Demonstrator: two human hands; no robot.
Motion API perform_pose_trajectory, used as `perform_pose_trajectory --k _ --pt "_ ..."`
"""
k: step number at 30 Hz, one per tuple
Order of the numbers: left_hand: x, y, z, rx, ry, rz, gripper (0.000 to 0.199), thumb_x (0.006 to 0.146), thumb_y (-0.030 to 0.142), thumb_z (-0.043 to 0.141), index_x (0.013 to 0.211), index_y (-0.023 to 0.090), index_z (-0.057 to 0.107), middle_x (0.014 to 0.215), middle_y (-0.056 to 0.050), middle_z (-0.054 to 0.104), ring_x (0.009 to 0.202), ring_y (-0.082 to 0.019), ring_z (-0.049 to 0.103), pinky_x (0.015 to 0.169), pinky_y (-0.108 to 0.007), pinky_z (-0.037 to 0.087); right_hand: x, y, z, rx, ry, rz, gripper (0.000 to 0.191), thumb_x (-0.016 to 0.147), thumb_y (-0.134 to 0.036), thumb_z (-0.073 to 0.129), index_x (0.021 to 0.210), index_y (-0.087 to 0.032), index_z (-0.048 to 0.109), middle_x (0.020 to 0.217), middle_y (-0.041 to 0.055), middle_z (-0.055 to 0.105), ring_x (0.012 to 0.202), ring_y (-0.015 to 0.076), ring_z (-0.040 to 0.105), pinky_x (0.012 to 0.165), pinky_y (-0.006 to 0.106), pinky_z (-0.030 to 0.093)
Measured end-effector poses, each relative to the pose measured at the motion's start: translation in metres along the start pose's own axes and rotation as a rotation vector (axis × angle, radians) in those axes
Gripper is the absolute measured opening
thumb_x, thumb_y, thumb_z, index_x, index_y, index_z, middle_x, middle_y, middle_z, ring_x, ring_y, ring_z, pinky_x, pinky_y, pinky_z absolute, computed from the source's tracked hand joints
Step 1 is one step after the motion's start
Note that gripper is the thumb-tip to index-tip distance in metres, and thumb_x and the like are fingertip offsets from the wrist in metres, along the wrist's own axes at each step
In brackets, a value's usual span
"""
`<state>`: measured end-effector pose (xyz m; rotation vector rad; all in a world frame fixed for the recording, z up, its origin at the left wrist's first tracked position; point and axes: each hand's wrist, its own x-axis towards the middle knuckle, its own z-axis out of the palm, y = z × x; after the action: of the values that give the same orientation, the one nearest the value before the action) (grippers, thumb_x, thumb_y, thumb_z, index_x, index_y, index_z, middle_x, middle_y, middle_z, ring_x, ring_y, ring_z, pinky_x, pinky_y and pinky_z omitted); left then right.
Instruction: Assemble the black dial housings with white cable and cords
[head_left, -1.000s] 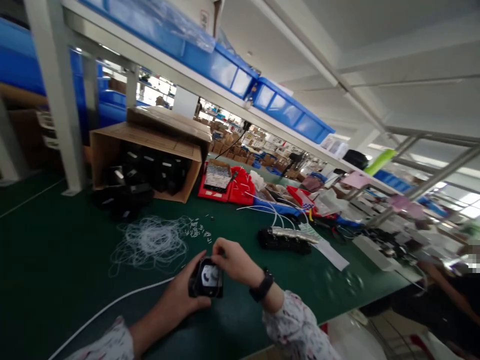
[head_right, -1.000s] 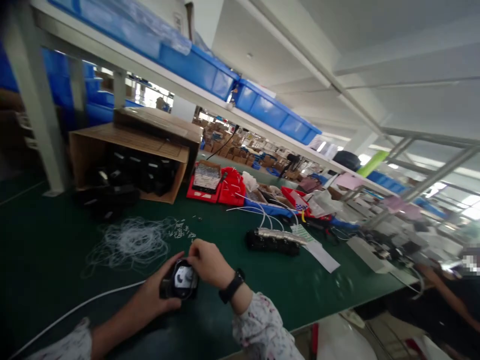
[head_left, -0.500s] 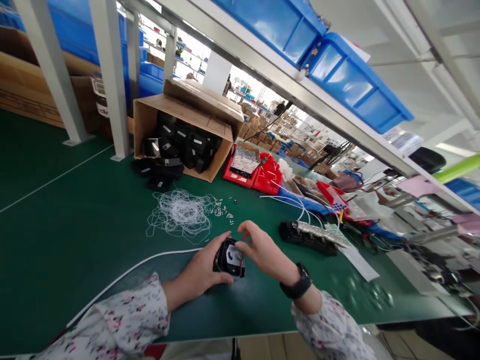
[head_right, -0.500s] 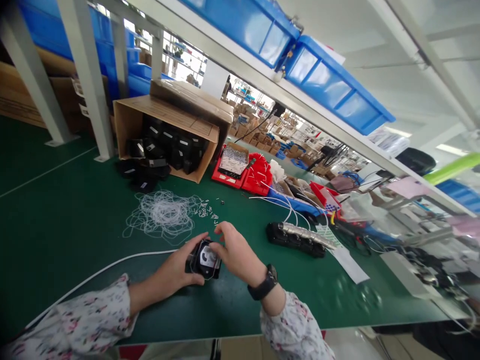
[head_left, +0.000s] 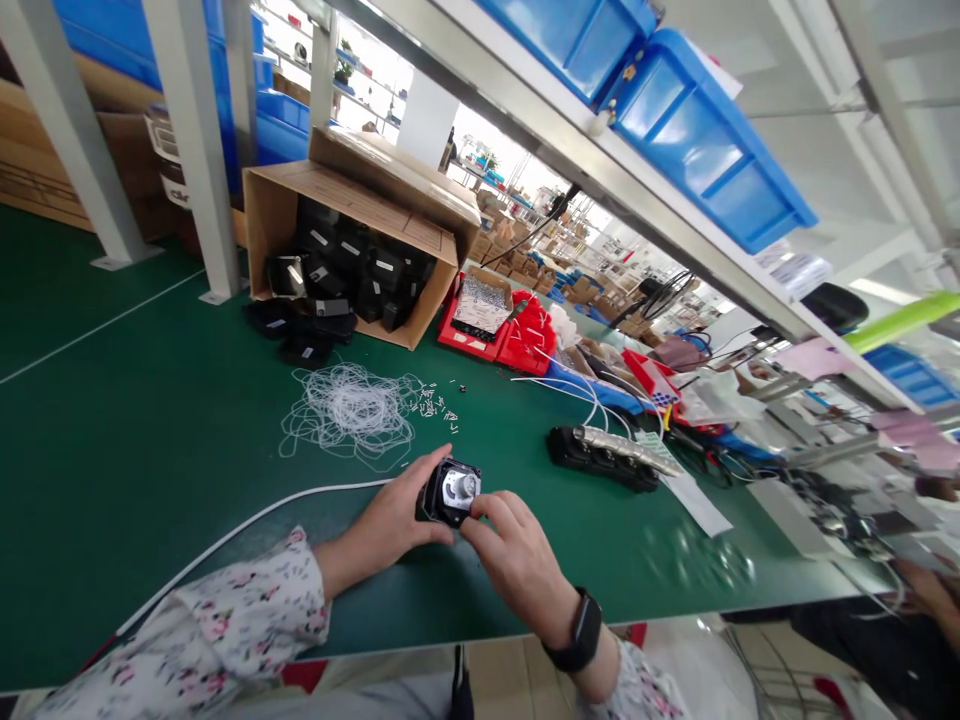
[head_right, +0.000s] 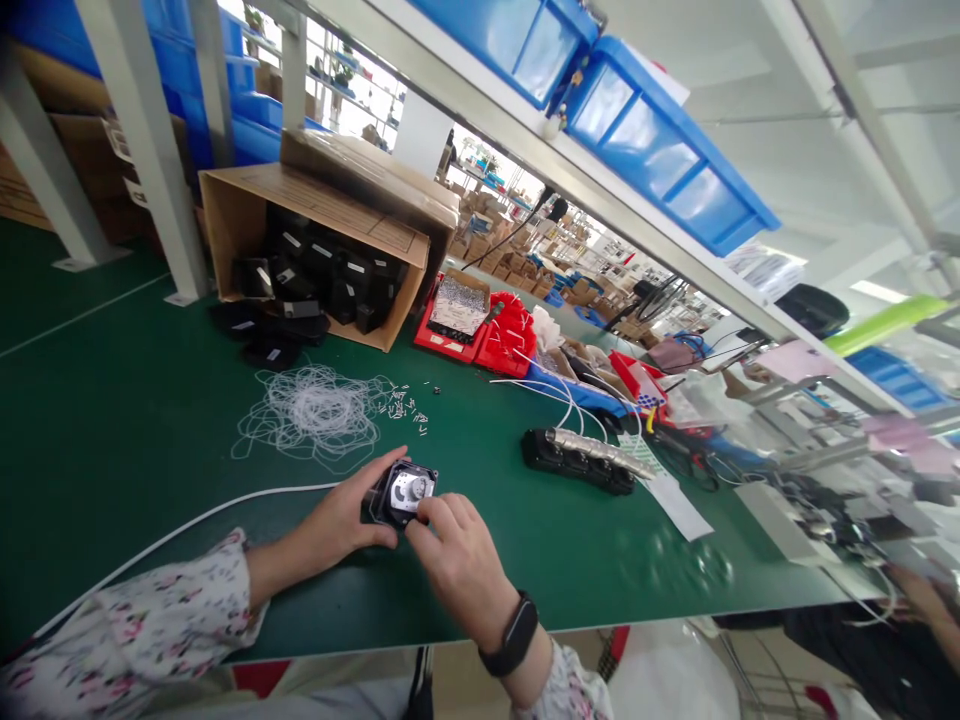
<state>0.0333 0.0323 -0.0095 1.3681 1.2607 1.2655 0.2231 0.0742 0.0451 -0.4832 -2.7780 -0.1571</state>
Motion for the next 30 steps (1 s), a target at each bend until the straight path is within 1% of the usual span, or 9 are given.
perform_pose_trajectory --k 4,6,10,13,15,18,20,22,30 --pt "-0.001 -0.004 0.002 -0.018 0.008 -0.009 0.096 0.058 0.011 0.081 0.137 0.027 0.029 0.135 -0.006 0.047 0.122 -0.024 0.045 0.106 -0.038 0.033 0.008 0.008 -0.009 -0.002 0.017 -0.025 0.017 0.093 -0.011 0.041 0.092 -0.015 0.058 0.094 0.0085 0.058 0.080 0.0190 0.048 0.072 0.034 0.045" --pt "-0.002 -0.006 0.003 -0.028 0.023 -0.006 0.090 0.056 0.011 0.083 0.131 0.027 0.034 0.132 -0.005 0.049 0.118 -0.025 0.048 0.103 -0.038 0.036 0.007 0.009 -0.014 -0.040 0.001 -0.018 0.019 0.093 -0.011 0.039 0.092 -0.015 0.058 0.094 0.0089 0.058 0.081 0.0196 0.048 0.071 0.034 0.045" --pt "-0.002 -0.008 0.003 -0.037 0.036 -0.004 0.075 0.057 0.016 0.084 0.118 0.024 0.040 0.133 -0.008 0.047 0.117 -0.026 0.050 0.100 -0.040 0.039 0.002 0.011 -0.018 0.006 -0.070 0.113 0.013 0.092 -0.023 0.049 0.101 -0.017 0.057 0.101 0.0103 0.056 0.084 0.0220 0.050 0.071 0.038 0.048" --pt "-0.001 -0.007 0.003 -0.050 0.028 -0.001 0.094 0.056 0.016 0.086 0.132 0.025 0.030 0.135 -0.010 0.046 0.123 -0.026 0.045 0.105 -0.041 0.034 0.009 0.015 -0.021 0.164 0.017 0.238 0.025 0.091 -0.033 0.052 0.111 -0.017 0.053 0.107 0.0122 0.055 0.094 0.0240 0.052 0.077 0.039 0.049" --pt "-0.001 -0.005 0.002 -0.072 0.033 -0.011 0.108 0.055 0.015 0.087 0.139 0.026 0.020 0.137 -0.011 0.045 0.127 -0.025 0.042 0.109 -0.040 0.030 0.025 0.019 -0.022 0.244 0.061 0.311 0.017 0.092 -0.026 0.049 0.106 -0.018 0.057 0.104 0.0099 0.058 0.095 0.0228 0.053 0.080 0.037 0.048" --pt "-0.001 -0.003 0.002 -0.087 0.041 -0.052 0.114 0.055 0.013 0.086 0.143 0.026 0.013 0.137 -0.010 0.045 0.127 -0.025 0.042 0.109 -0.039 0.029 0.061 0.026 -0.018 0.309 -0.110 0.372 0.008 0.089 -0.021 0.057 0.093 -0.019 0.064 0.092 0.0040 0.065 0.087 0.0190 0.057 0.077 0.031 0.045" --pt "-0.001 -0.001 0.002 -0.072 0.040 -0.079 0.116 0.056 0.012 0.085 0.144 0.027 0.011 0.136 -0.008 0.047 0.124 -0.025 0.045 0.107 -0.038 0.031 0.085 0.031 -0.013 0.316 -0.277 0.365 0.006 0.086 -0.023 0.061 0.084 -0.019 0.066 0.082 0.0015 0.067 0.076 0.0159 0.059 0.068 0.027 0.043" --pt "-0.001 0.000 0.001 -0.064 0.035 -0.097 0.118 0.055 0.013 0.086 0.144 0.027 0.010 0.135 -0.007 0.049 0.124 -0.026 0.045 0.106 -0.038 0.032 0.101 0.034 -0.009 0.308 -0.370 0.349 0.011 0.084 -0.023 0.063 0.074 -0.019 0.066 0.072 0.0004 0.066 0.065 0.0137 0.058 0.059 0.025 0.039" --pt "-0.001 0.003 -0.001 -0.092 0.029 -0.106 0.116 0.056 0.014 0.086 0.144 0.029 0.012 0.135 -0.005 0.048 0.125 -0.024 0.044 0.106 -0.033 0.030 0.103 0.044 -0.014 0.276 -0.442 0.314 0.013 0.079 -0.009 0.060 0.070 -0.017 0.066 0.070 0.0013 0.067 0.064 0.0129 0.058 0.058 0.023 0.036"
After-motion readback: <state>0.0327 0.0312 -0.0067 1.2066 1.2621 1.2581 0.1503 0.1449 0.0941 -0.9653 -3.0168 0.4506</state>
